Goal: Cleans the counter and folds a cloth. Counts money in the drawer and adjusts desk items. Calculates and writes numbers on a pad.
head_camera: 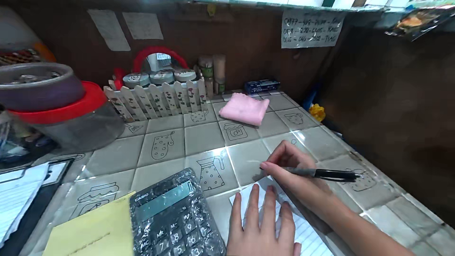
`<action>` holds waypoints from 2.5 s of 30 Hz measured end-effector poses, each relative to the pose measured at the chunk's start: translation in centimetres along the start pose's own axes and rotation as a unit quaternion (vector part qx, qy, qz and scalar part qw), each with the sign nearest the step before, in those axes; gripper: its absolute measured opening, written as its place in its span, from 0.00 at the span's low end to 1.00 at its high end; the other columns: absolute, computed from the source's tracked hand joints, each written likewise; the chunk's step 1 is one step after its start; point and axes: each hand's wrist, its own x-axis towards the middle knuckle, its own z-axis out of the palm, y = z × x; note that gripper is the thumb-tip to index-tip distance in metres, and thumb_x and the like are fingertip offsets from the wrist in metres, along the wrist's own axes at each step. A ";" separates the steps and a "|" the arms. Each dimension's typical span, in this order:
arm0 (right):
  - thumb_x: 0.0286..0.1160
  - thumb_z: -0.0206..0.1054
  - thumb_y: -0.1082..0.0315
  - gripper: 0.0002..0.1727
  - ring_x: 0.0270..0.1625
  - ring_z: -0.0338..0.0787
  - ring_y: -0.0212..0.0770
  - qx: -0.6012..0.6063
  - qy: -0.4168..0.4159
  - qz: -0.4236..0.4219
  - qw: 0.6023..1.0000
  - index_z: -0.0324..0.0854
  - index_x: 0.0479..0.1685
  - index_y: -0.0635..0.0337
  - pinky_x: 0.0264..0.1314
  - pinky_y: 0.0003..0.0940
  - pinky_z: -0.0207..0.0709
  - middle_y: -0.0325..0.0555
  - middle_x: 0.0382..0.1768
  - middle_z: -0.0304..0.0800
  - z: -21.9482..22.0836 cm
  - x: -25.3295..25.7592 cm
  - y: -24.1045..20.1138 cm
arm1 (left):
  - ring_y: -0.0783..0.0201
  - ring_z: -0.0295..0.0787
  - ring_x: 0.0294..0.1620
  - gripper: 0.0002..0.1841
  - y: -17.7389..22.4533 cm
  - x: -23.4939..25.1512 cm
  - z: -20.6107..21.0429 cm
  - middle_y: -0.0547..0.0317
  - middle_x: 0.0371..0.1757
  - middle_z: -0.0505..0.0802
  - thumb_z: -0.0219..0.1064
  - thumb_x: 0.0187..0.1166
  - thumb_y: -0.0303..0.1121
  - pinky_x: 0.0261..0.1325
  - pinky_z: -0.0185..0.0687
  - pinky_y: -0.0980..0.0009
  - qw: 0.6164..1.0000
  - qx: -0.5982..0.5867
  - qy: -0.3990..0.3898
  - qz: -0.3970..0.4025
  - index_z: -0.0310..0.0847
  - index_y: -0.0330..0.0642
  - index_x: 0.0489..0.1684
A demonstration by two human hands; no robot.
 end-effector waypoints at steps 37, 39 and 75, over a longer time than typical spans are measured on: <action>0.74 0.67 0.67 0.17 0.14 0.74 0.29 -0.077 0.041 0.005 0.996 0.73 0.15 0.50 0.14 0.21 0.68 0.35 0.13 0.73 0.5 0.2 -0.5 | 0.34 0.64 0.88 0.28 -0.2 0.0 -0.2 0.49 0.86 0.76 0.48 0.88 0.54 0.82 0.56 0.29 0.999 0.031 0.004 0.005 0.76 0.56 0.82; 0.74 0.66 0.68 0.16 0.14 0.75 0.30 -0.071 0.043 0.009 0.997 0.73 0.15 0.50 0.14 0.21 0.69 0.36 0.13 0.73 0.5 0.2 -0.6 | 0.34 0.64 0.88 0.28 -0.1 0.0 -0.3 0.49 0.86 0.75 0.48 0.89 0.54 0.82 0.56 0.29 1.000 0.029 0.002 0.005 0.75 0.55 0.82; 0.72 0.65 0.71 0.17 0.13 0.69 0.29 -0.072 0.064 -0.004 0.995 0.71 0.14 0.51 0.13 0.20 0.62 0.36 0.12 0.70 0.8 0.1 -0.7 | 0.35 0.63 0.88 0.27 -0.2 0.0 -0.5 0.49 0.87 0.75 0.47 0.89 0.53 0.82 0.56 0.30 0.999 0.038 -0.004 0.010 0.75 0.56 0.82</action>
